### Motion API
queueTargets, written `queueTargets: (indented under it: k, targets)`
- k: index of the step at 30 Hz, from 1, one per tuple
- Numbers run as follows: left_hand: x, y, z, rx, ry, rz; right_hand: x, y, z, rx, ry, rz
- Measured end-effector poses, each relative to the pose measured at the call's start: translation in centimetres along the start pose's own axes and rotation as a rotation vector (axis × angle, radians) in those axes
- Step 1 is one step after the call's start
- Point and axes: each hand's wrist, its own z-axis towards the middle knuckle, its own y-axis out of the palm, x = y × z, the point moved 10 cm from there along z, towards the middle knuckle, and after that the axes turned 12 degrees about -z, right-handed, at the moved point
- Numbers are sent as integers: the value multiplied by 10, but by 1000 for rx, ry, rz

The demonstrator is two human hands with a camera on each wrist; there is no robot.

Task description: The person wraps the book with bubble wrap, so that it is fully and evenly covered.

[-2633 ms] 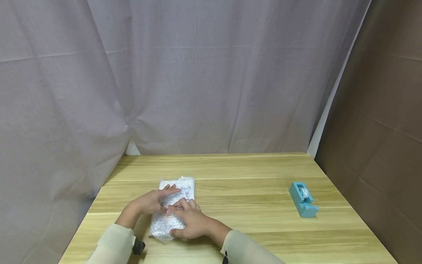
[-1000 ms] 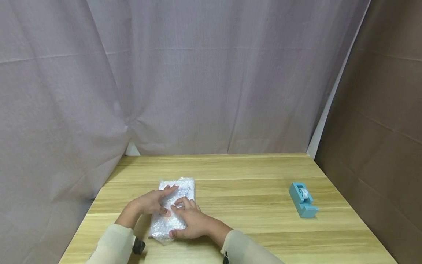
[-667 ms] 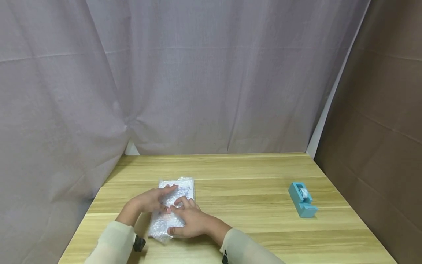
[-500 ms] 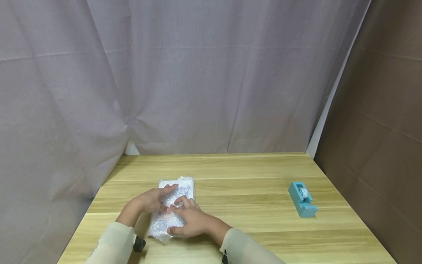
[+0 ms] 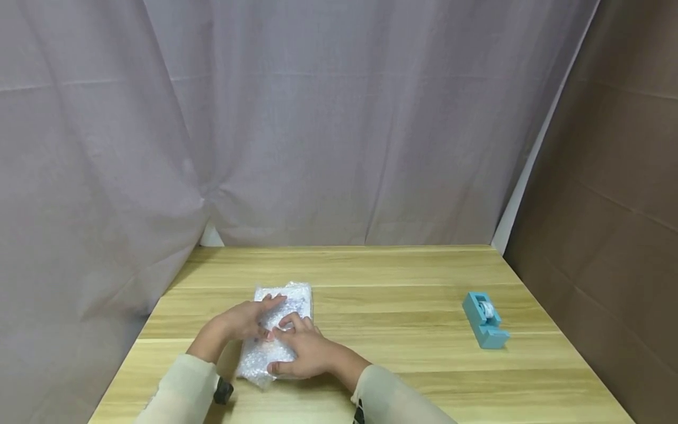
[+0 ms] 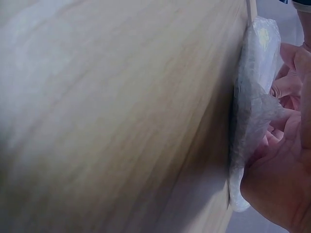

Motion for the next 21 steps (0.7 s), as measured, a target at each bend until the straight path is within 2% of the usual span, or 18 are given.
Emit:
queueTargets:
  k: [10,16,21]
  targets:
    - [-2,1,-2,-13,0,7,-2,-1,2,-9,15,23]
    - [3,3,-3,-19,30,2,-2,-1,4,-7,27,2]
    - [6,4,-1,-16,25,13,-2,-4,4,7,35,-4]
